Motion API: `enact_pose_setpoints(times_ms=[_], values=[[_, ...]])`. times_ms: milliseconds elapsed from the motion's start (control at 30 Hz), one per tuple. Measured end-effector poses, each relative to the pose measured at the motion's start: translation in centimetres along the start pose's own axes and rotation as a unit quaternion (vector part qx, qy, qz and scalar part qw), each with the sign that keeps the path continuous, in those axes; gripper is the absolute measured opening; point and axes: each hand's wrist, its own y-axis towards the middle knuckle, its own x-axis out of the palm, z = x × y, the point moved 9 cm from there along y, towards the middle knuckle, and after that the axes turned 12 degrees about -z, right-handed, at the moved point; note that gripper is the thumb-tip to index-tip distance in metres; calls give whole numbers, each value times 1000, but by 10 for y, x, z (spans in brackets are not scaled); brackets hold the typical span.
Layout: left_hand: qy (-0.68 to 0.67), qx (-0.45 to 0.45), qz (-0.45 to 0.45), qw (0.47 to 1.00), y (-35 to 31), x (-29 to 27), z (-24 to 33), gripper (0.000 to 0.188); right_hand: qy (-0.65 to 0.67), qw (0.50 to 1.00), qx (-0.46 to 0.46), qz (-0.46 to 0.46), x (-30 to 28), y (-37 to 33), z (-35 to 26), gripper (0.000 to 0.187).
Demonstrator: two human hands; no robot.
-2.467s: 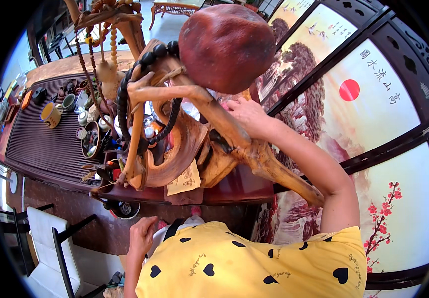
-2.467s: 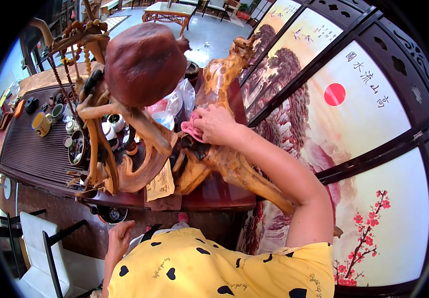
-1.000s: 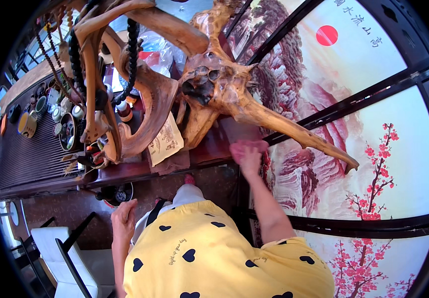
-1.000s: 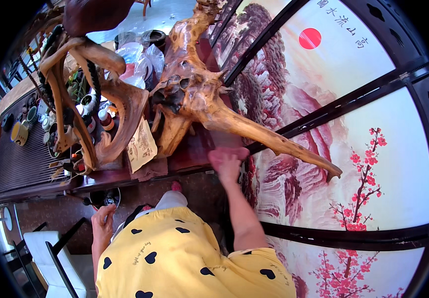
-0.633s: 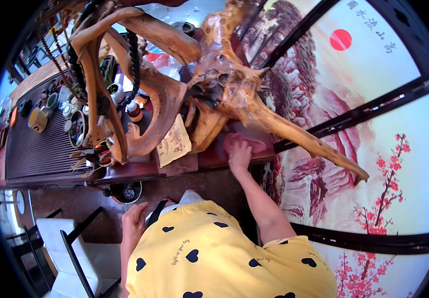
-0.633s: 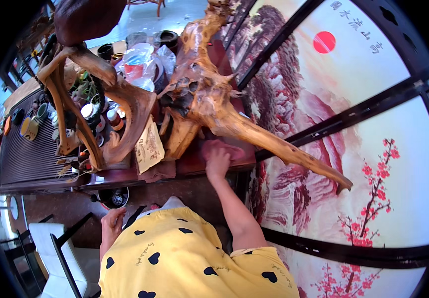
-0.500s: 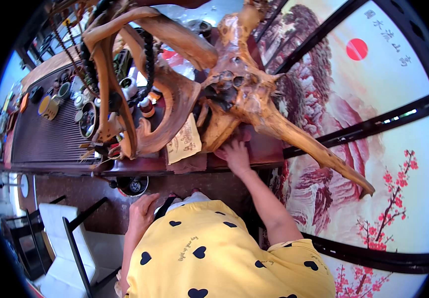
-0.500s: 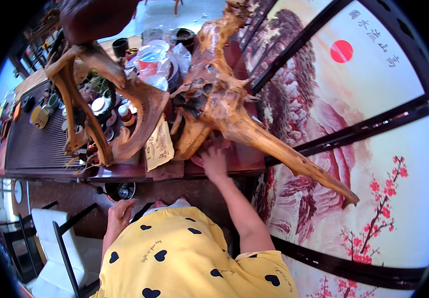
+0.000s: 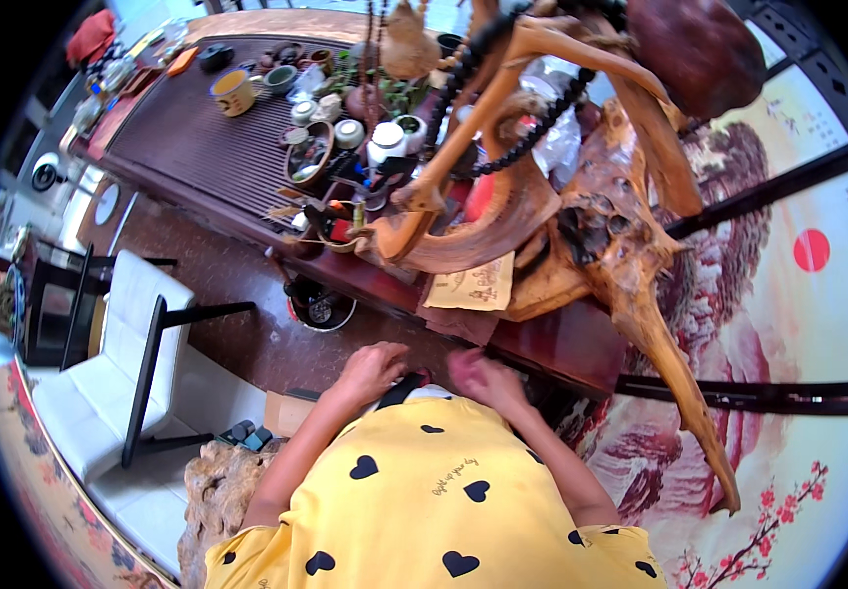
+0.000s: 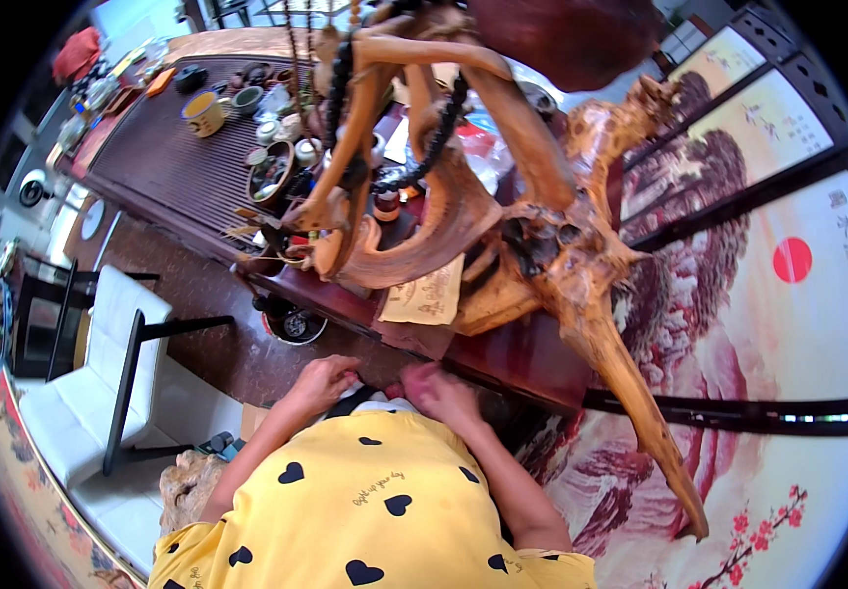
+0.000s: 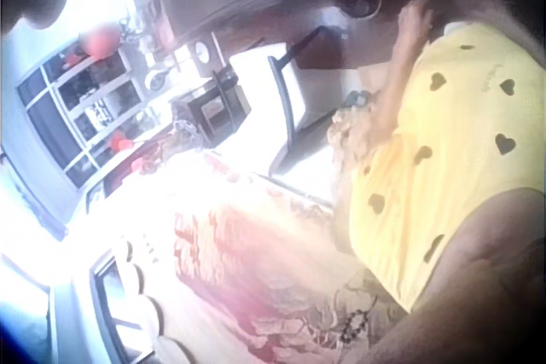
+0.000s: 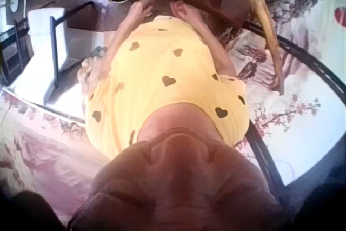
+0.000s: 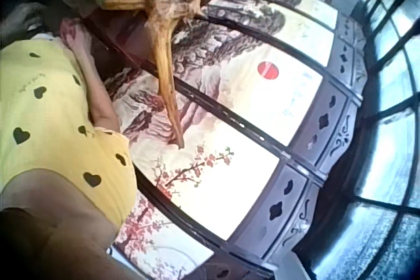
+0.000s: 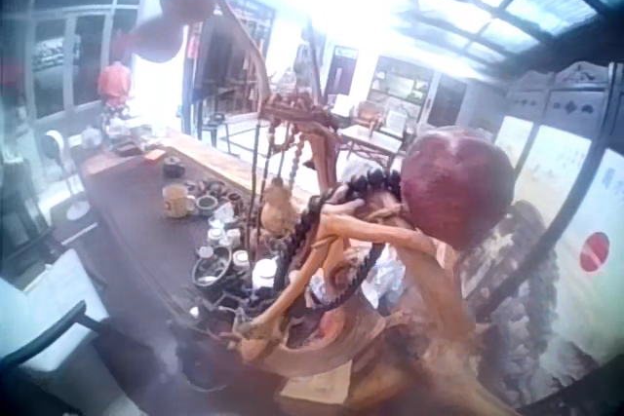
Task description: The person wipes a large wooden root sculpture and then wipes down the surface of a wooden tea tray with a pink cloth.
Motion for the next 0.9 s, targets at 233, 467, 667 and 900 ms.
enact_pose_setpoints(times_ms=[233, 467, 667, 900], values=[[-459, 74, 71, 882, 3, 3, -16, 93, 162, 940, -298, 43, -22, 79, -155, 54], [-507, 64, 342, 788, -6, -46, -90, 50, 215, 945, -245, 23, -51, 76, -165, 54], [-38, -14, 548, 835, 1, -95, -64, 47, 66, 972, -225, 30, -56, 65, -114, 31], [-2, 128, 298, 946, 53, -4, -7, 44, 36, 979, -201, -17, -45, 62, -104, 23]])
